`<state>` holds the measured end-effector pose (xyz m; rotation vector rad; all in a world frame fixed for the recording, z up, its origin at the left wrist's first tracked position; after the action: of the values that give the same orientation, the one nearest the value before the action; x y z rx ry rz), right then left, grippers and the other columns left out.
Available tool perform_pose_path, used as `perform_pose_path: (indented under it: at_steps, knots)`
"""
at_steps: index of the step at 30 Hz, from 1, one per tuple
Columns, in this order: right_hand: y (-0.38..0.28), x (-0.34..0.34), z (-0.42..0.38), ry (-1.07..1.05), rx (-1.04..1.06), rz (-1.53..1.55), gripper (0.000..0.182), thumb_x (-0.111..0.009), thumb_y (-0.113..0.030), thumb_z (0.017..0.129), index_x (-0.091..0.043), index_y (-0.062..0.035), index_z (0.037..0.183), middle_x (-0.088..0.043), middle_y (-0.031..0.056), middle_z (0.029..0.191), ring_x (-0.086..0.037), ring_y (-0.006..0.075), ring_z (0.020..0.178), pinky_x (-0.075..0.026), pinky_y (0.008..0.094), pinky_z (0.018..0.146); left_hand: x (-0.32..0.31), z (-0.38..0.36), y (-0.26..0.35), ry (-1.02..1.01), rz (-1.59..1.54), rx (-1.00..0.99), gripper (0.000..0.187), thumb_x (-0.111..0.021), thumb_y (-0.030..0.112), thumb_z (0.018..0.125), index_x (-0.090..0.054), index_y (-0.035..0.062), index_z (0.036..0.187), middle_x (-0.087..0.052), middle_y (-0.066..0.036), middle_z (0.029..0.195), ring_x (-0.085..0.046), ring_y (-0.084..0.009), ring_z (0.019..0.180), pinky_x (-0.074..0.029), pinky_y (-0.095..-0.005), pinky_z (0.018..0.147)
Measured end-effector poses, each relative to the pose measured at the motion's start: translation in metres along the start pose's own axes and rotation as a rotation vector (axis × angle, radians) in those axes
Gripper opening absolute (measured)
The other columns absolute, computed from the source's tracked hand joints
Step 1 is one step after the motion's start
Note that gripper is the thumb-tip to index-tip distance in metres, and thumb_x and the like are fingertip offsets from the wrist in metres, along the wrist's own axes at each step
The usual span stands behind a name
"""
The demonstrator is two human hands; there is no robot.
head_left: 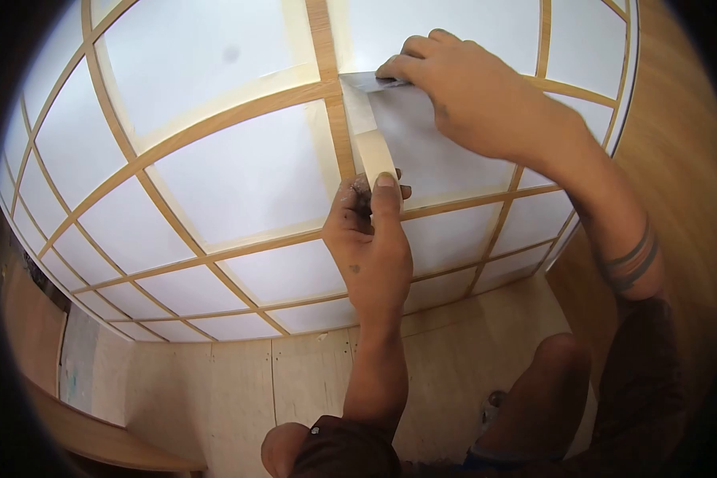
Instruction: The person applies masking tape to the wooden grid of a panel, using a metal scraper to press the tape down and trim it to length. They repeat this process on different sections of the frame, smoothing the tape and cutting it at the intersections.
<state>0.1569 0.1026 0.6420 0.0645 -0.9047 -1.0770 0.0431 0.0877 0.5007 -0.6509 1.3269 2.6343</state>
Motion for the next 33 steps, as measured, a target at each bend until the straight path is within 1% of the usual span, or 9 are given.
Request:
perform_pose_path:
  at_steps: [1, 5, 10, 14, 17, 19, 29, 32, 33]
  knots:
    - [0.005, 0.001, 0.003, -0.032, -0.028, 0.071, 0.034, -0.059, 0.000, 0.087, -0.070, 0.0007, 0.120, -0.069, 0.0185, 0.110, -0.065, 0.0371, 0.108, -0.056, 0.0466, 0.092, -0.001, 0.000, 0.000, -0.015, -0.008, 0.004, 0.022, -0.064, 0.017, 0.105, -0.066, -0.0025, 0.096, -0.065, -0.003, 0.088, -0.059, -0.0104, 0.086, -0.049, -0.0284, 0.082]
    - [0.014, 0.011, 0.018, -0.139, -0.023, 0.209, 0.040, -0.054, 0.002, 0.088, -0.069, 0.0029, 0.125, -0.071, 0.0229, 0.113, -0.066, 0.0416, 0.110, -0.054, 0.0487, 0.096, 0.000, 0.002, -0.001, -0.004, -0.017, 0.000, 0.023, -0.065, 0.018, 0.105, -0.065, -0.0026, 0.096, -0.065, -0.004, 0.088, -0.059, -0.0109, 0.086, -0.049, -0.0288, 0.082]
    - [0.028, 0.002, 0.030, -0.380, -0.206, 0.238, 0.046, -0.050, 0.004, 0.087, -0.068, 0.0054, 0.129, -0.073, 0.0272, 0.115, -0.068, 0.0448, 0.108, -0.053, 0.0487, 0.097, 0.000, 0.005, 0.003, -0.002, -0.010, 0.012, 0.024, -0.065, 0.019, 0.105, -0.065, -0.0032, 0.095, -0.066, -0.004, 0.086, -0.060, -0.0115, 0.084, -0.049, -0.0293, 0.081]
    - [0.027, 0.004, 0.034, -0.349, -0.189, 0.237, 0.041, -0.049, 0.008, 0.087, -0.068, 0.0049, 0.123, -0.068, 0.0224, 0.107, -0.061, 0.0395, 0.100, -0.049, 0.0441, 0.089, 0.003, 0.008, 0.008, 0.004, 0.016, -0.003, 0.024, -0.065, 0.019, 0.105, -0.066, -0.0036, 0.096, -0.067, -0.005, 0.084, -0.061, -0.0118, 0.084, -0.049, -0.0295, 0.079]
    - [0.026, -0.001, 0.032, -0.412, -0.209, 0.242, 0.042, -0.049, 0.009, 0.086, -0.068, 0.0041, 0.124, -0.069, 0.0225, 0.112, -0.061, 0.0400, 0.105, -0.049, 0.0451, 0.092, 0.002, 0.010, 0.013, -0.004, -0.013, -0.017, 0.024, -0.064, 0.018, 0.105, -0.066, -0.0042, 0.096, -0.068, -0.006, 0.084, -0.061, -0.0117, 0.084, -0.048, -0.0296, 0.078]
    - [0.018, 0.008, 0.034, -0.281, -0.079, 0.155, 0.043, -0.052, 0.004, 0.082, -0.070, 0.0061, 0.121, -0.072, 0.0294, 0.103, -0.067, 0.0462, 0.102, -0.052, 0.0506, 0.093, 0.003, 0.010, 0.017, -0.004, -0.009, -0.022, 0.025, -0.064, 0.018, 0.105, -0.067, -0.0045, 0.097, -0.068, -0.006, 0.084, -0.061, -0.0116, 0.083, -0.049, -0.0296, 0.077]
    - [0.010, 0.008, 0.032, -0.281, -0.040, 0.101, 0.046, -0.050, 0.006, 0.081, -0.071, 0.0031, 0.121, -0.070, 0.0227, 0.111, -0.063, 0.0413, 0.112, -0.051, 0.0482, 0.100, 0.003, 0.017, 0.018, -0.036, 0.005, -0.028, 0.026, -0.065, 0.019, 0.105, -0.067, -0.0064, 0.099, -0.068, -0.007, 0.084, -0.061, -0.0119, 0.082, -0.049, -0.0293, 0.075]
    - [0.015, 0.008, 0.039, -0.274, -0.001, 0.097, 0.044, -0.050, 0.005, 0.082, -0.072, 0.0038, 0.121, -0.071, 0.0243, 0.106, -0.066, 0.0417, 0.106, -0.053, 0.0480, 0.098, 0.003, 0.019, 0.015, -0.039, -0.012, -0.039, 0.026, -0.065, 0.019, 0.105, -0.067, -0.0062, 0.098, -0.068, -0.007, 0.084, -0.060, -0.0119, 0.081, -0.049, -0.0297, 0.076]
    - [0.020, 0.003, 0.041, -0.324, -0.033, 0.123, 0.041, -0.051, 0.008, 0.084, -0.071, 0.0044, 0.119, -0.070, 0.0224, 0.103, -0.064, 0.0386, 0.099, -0.052, 0.0462, 0.091, 0.003, 0.019, 0.014, -0.033, 0.004, -0.033, 0.026, -0.064, 0.020, 0.105, -0.068, -0.0038, 0.097, -0.068, -0.006, 0.081, -0.059, -0.0104, 0.078, -0.047, -0.0277, 0.075]
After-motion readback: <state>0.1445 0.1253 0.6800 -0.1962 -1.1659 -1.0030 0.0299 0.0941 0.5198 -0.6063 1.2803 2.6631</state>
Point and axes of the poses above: each hand's wrist, its own z-axis towards the middle knuckle, its own x-axis out of the back of the hand, y = z × x, the point moved 10 cm from there along z, towards the middle knuckle
